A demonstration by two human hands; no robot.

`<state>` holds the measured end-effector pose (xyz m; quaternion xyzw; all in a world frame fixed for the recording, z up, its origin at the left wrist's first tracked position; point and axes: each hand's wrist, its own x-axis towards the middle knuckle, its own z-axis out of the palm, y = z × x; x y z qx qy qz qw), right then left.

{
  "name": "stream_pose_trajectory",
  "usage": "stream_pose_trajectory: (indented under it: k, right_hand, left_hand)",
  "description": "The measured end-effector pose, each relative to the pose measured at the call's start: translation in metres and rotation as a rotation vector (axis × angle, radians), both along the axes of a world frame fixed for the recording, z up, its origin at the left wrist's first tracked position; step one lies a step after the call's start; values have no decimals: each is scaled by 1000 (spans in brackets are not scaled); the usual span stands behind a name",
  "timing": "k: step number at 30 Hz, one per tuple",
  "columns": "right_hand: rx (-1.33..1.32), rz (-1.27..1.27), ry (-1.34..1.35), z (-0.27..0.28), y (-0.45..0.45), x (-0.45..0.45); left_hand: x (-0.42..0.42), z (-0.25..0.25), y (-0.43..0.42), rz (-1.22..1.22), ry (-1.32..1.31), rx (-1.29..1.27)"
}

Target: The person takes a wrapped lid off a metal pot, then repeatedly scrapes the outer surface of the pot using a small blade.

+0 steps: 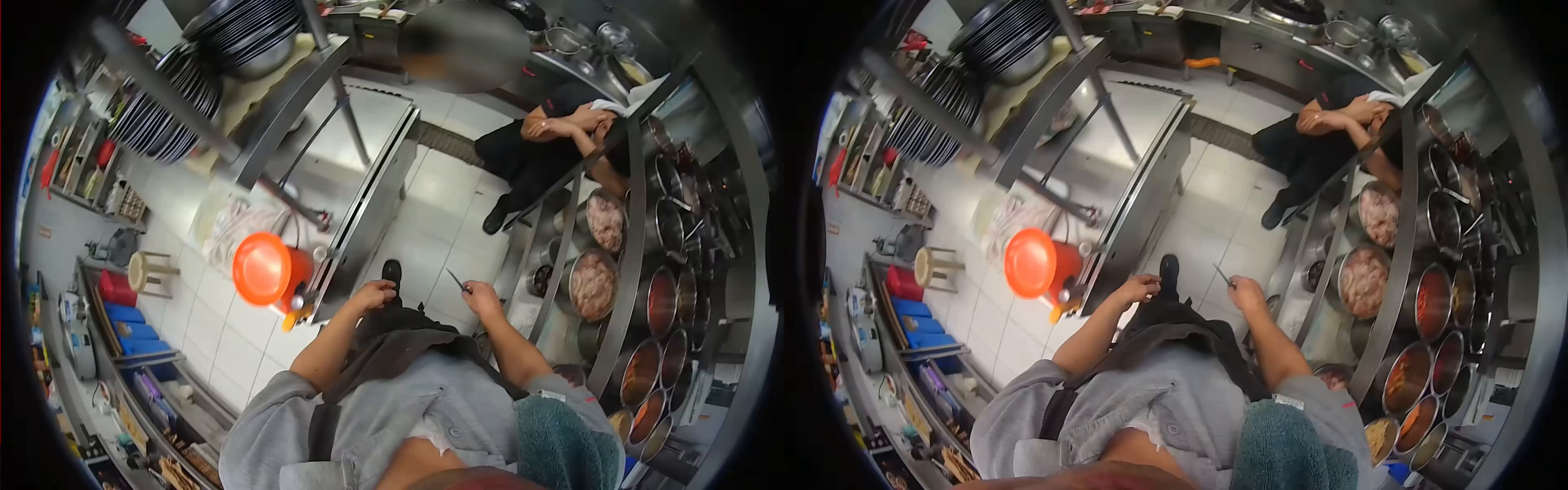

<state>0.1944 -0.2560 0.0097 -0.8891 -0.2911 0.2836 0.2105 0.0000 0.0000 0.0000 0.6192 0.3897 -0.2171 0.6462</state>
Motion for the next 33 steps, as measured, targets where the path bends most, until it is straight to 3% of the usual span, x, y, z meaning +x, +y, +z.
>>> stream_pose_trajectory:
  k: [2, 3, 9, 13, 15, 17, 21, 28, 33]
  right_hand:
    - [80, 12, -30, -3, 7, 6]
    - [-23, 17, -3, 12, -4, 42]
    - [-42, -22, -52, -3, 93, 161]
    - [59, -64, -70, 4, 149, 256]
    - [118, -128, 20, 10, 170, 285]
    - [120, -369, 288, 33, 198, 312]
    - [174, -230, 285, 8, 236, 384]
    - [252, -123, 208, 26, 302, 541]
    - [164, -81, 194, 43, 344, 638]
  left_hand:
    - [25, 12, 2, -13, -58, -8]
    - [64, 15, -12, -5, -33, -111]
    - [205, 44, 99, 11, -281, -169]
    - [353, 57, 172, 52, -391, -11]
    - [406, 68, 190, 26, -410, 120]
    - [451, 68, 207, -2, -429, 261]
    - [533, 49, 243, 22, -398, 334]
    - [604, -35, 322, -390, -141, 762]
    - [592, -53, 358, -256, 63, 741]
